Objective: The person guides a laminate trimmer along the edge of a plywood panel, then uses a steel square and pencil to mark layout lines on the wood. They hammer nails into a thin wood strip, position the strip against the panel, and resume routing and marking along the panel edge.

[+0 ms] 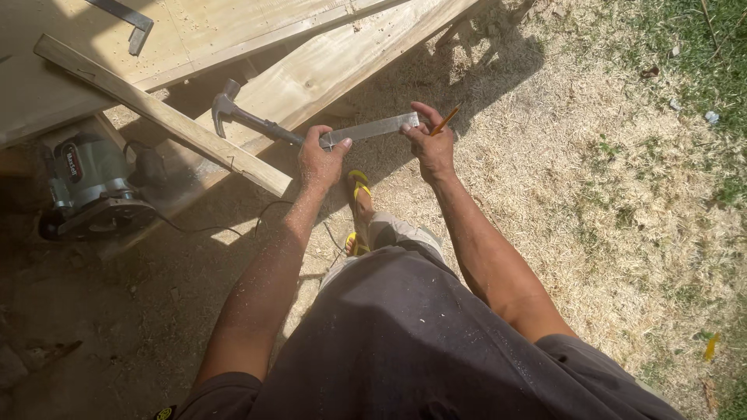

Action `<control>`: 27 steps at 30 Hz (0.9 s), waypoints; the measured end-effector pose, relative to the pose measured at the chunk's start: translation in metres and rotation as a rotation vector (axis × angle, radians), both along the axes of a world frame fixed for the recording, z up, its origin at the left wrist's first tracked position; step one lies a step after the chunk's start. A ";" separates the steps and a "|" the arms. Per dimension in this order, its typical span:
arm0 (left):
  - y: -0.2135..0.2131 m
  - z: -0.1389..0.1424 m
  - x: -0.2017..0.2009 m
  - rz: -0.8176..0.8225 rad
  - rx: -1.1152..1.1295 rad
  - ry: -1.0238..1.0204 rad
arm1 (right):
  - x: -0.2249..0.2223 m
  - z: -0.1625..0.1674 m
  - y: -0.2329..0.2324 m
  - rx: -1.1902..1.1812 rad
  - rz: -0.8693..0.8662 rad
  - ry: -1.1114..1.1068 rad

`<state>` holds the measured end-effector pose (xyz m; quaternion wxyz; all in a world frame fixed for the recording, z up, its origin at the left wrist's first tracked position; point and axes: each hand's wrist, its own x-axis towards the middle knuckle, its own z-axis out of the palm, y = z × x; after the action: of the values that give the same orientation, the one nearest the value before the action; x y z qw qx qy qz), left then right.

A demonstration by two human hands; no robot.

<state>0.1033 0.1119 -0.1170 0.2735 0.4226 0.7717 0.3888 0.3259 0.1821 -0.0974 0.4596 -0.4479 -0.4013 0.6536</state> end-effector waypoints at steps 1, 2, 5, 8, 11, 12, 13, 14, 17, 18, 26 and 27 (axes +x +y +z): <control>-0.020 -0.004 0.018 0.019 -0.048 -0.003 | 0.020 -0.001 -0.016 -0.001 0.018 0.027; -0.037 -0.007 0.035 0.025 -0.051 -0.028 | 0.038 -0.001 -0.029 0.003 0.033 0.056; -0.058 -0.005 0.091 0.029 -0.009 -0.091 | 0.088 0.004 -0.053 -0.001 0.046 0.009; -0.071 0.005 0.147 0.013 0.077 -0.122 | 0.146 0.014 -0.065 0.037 0.066 -0.007; -0.073 0.018 0.205 0.010 0.126 -0.084 | 0.208 0.026 -0.063 0.056 0.108 0.020; -0.072 0.021 0.228 0.034 0.075 -0.029 | 0.230 0.029 -0.063 0.076 0.119 0.003; -0.071 0.023 0.253 0.061 0.021 0.023 | 0.254 0.032 -0.062 0.093 0.132 -0.017; -0.070 0.025 0.279 0.078 0.024 0.010 | 0.280 0.033 -0.061 0.110 0.146 -0.039; -0.078 0.020 0.371 0.119 0.007 -0.055 | 0.365 0.031 -0.062 0.105 0.165 -0.072; -0.083 0.018 0.403 0.126 -0.007 -0.080 | 0.392 0.031 -0.064 0.113 0.174 -0.085; -0.098 0.033 0.501 0.065 -0.192 -0.113 | 0.492 0.037 -0.075 0.118 0.172 -0.121; -0.098 0.033 0.503 0.058 -0.178 -0.103 | 0.495 0.036 -0.075 0.116 0.165 -0.117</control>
<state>0.6062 0.0141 -0.0838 0.3378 0.3534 0.8001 0.3475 0.8211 0.1066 -0.0611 0.4050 -0.4233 -0.5000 0.6378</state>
